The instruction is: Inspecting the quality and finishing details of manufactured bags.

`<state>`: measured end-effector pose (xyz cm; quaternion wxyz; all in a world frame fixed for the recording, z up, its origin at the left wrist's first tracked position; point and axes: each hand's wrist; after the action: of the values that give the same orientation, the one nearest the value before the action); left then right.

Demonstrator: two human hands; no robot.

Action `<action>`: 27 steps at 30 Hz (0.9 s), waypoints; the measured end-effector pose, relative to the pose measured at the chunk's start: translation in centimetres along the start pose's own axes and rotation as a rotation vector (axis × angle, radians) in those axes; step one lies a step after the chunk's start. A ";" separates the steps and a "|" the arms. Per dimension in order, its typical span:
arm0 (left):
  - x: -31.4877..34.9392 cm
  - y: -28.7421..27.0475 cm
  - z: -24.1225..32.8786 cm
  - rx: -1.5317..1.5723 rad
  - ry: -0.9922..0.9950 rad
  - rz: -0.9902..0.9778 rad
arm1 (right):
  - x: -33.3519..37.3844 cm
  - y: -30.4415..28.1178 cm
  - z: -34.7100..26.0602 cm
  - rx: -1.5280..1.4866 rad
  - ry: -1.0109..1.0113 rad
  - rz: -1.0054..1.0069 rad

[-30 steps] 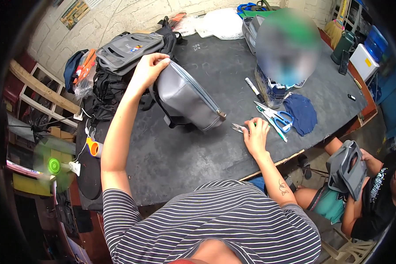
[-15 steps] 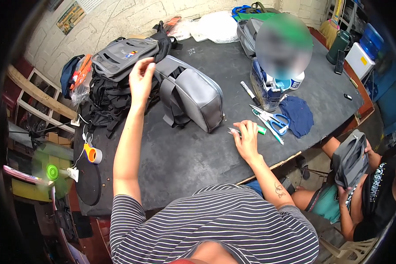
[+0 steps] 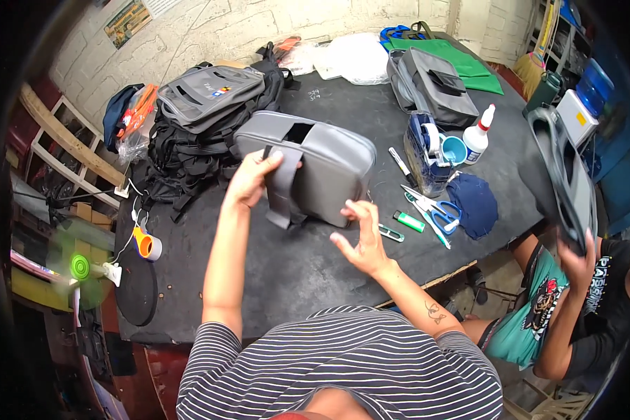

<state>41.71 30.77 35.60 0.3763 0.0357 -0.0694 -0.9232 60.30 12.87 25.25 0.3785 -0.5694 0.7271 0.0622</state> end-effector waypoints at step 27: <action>3.0 6.2 -6.2 0.250 0.244 0.157 | -2.5 3.2 1.8 -0.184 0.317 -0.179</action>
<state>44.60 23.67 30.44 0.4452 0.1883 -0.1399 -0.8642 58.56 16.83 24.41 0.2097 -0.6664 0.7155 0.0039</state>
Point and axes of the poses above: each hand's wrist, its own x-axis away from the middle knuckle, its own y-axis out of the palm, z = x × y, and after that the axes turned 6 degrees about -z, right-handed
